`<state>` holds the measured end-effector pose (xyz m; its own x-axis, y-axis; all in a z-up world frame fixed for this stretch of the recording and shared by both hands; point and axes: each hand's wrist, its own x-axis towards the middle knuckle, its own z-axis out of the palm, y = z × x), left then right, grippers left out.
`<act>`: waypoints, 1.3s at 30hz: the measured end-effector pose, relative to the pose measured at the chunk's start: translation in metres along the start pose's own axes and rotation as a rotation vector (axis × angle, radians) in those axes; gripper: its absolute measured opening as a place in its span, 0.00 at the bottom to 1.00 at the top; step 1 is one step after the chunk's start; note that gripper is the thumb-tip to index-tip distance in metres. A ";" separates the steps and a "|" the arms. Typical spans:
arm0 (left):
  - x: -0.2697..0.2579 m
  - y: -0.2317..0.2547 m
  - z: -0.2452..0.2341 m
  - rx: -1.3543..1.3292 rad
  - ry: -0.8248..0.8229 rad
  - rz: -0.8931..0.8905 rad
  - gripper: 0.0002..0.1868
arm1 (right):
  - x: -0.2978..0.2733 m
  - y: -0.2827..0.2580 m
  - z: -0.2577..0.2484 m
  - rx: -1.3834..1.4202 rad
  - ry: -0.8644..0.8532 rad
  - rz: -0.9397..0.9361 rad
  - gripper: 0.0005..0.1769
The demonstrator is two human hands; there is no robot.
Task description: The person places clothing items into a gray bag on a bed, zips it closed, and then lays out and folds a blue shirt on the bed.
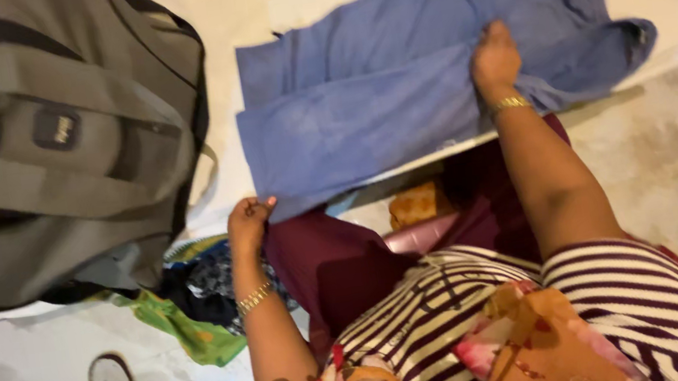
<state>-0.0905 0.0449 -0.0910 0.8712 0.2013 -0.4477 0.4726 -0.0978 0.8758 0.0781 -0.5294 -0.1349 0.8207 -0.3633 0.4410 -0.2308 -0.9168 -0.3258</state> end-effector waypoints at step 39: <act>-0.077 0.003 -0.035 0.665 0.138 0.487 0.19 | 0.037 0.254 -0.155 1.349 0.311 0.908 0.11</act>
<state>-0.1611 0.0634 -0.0471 0.9947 0.1015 0.0173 0.0652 -0.7509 0.6572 -0.0312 -0.8016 -0.0716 0.5128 -0.8347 -0.2008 0.1813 0.3339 -0.9250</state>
